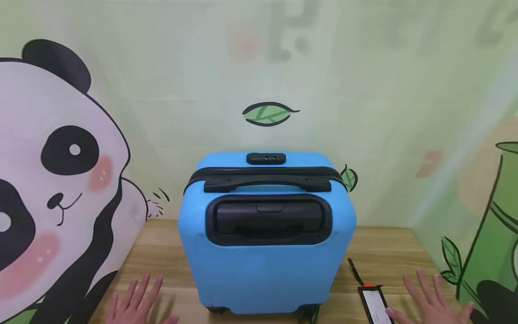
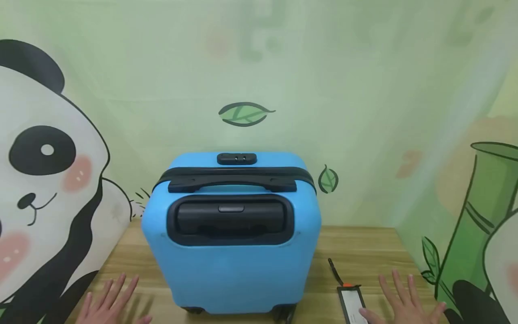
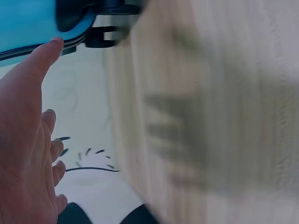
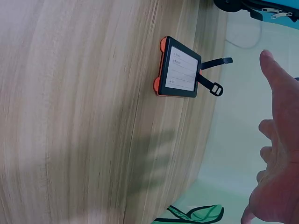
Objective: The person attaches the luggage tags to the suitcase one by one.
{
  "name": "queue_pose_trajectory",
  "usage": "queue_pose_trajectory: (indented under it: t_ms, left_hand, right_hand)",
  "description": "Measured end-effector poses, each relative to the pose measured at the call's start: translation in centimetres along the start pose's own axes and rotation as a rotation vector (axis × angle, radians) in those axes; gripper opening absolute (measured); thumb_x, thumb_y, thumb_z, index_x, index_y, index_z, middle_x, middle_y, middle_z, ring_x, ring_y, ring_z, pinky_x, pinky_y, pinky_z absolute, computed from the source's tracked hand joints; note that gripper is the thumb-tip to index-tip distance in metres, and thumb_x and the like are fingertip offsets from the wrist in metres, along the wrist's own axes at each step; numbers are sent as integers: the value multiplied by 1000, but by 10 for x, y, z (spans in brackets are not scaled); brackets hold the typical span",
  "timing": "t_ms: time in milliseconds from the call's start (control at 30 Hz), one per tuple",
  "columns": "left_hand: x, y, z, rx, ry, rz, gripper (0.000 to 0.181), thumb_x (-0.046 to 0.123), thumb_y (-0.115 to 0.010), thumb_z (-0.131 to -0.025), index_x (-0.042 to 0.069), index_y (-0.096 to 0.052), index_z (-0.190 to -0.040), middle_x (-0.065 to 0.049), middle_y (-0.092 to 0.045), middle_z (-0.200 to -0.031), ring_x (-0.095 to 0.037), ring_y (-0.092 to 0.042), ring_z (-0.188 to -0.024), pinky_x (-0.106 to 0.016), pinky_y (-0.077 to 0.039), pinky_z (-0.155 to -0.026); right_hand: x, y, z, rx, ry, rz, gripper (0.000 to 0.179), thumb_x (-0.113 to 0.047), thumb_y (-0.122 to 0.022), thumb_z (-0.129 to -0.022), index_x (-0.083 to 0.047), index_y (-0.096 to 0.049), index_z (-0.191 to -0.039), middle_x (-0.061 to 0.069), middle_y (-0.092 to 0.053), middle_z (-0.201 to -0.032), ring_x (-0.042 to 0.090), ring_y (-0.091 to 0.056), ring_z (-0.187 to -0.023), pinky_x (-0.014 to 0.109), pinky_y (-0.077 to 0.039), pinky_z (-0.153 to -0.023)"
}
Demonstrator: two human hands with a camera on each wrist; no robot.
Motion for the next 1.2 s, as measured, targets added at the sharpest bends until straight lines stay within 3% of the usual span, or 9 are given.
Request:
queue_pose_trajectory:
  t_ms: [133,333,533,633,767,867,1000,1133,1200]
  left_hand:
    - [3,27,-14,-73,-23,10,112,92,-59,-82,17,-43,-163,-25,-41,-165,-52,-32,-152,-77,-16,-120]
    - [25,92,-46,-118,-74,28,117,89,-59,-85,15,-30,-170,-26,-28,-172,-53,-23,-156,-77,-8,-124]
    - [62,162,-68,48,-234,76,114,76,-69,-89,24,-15,-174,-20,-23,-176,-44,-16,-163,-56,10,-131]
    - [81,193,-76,138,-319,107,112,70,-74,-88,24,-18,-173,-17,-25,-176,-38,-16,-164,-52,3,-134]
    - [110,226,-85,192,-397,159,109,66,-78,-87,25,-23,-172,-10,-25,-177,-35,-20,-164,-53,-8,-134]
    - [136,245,-91,194,-437,172,108,67,-77,-88,28,-22,-173,-4,-22,-178,-33,-21,-164,-55,-13,-133]
    - [171,258,-99,178,-492,152,106,73,-71,-90,29,-21,-173,0,-19,-179,-31,-21,-164,-56,-18,-132]
    - [198,260,-106,152,-532,142,104,79,-65,-91,29,-23,-172,0,-19,-179,-29,-19,-165,-56,-18,-132]
    - [208,259,-108,142,-547,148,103,81,-63,-91,29,-24,-172,-1,-20,-179,-28,-18,-165,-56,-18,-132]
  right_hand:
    - [0,3,-2,-19,-8,-13,113,-86,-58,-89,-15,-24,-170,15,10,-177,47,21,-158,84,34,-99]
    - [-4,11,-8,-52,36,-72,110,-81,-60,-92,-17,-18,-172,18,6,-177,51,18,-158,85,34,-95]
    - [-11,14,-12,-91,50,-99,110,-80,-60,-93,-15,-19,-172,21,3,-177,53,16,-158,87,32,-96]
    - [-16,12,-13,-111,53,-131,110,-79,-61,-93,-14,-20,-171,22,1,-177,54,15,-158,89,30,-95]
    - [-21,9,-12,-93,61,-137,109,-78,-62,-93,-15,-21,-171,21,1,-177,52,15,-159,86,33,-96]
    - [-24,4,-10,-64,68,-114,109,-79,-63,-92,-16,-22,-171,19,0,-178,50,15,-160,79,38,-97]
    - [-27,-2,-6,-14,78,-77,108,-79,-65,-90,-19,-26,-171,17,-4,-178,49,12,-161,76,39,-100]
    - [-36,-1,1,122,102,-36,111,-78,-69,-86,-26,-23,-172,8,-1,-179,43,11,-163,77,34,-106]
    - [-40,1,6,215,131,-30,115,-79,-70,-84,-39,-8,-172,-4,8,-178,34,16,-163,77,32,-109]
Point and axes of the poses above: each hand's wrist, its own z-axis away from the middle knuckle, its own y-axis out of the back of the hand, x = y × z, the point moved 8 cm from there along -z, towards the middle knuckle
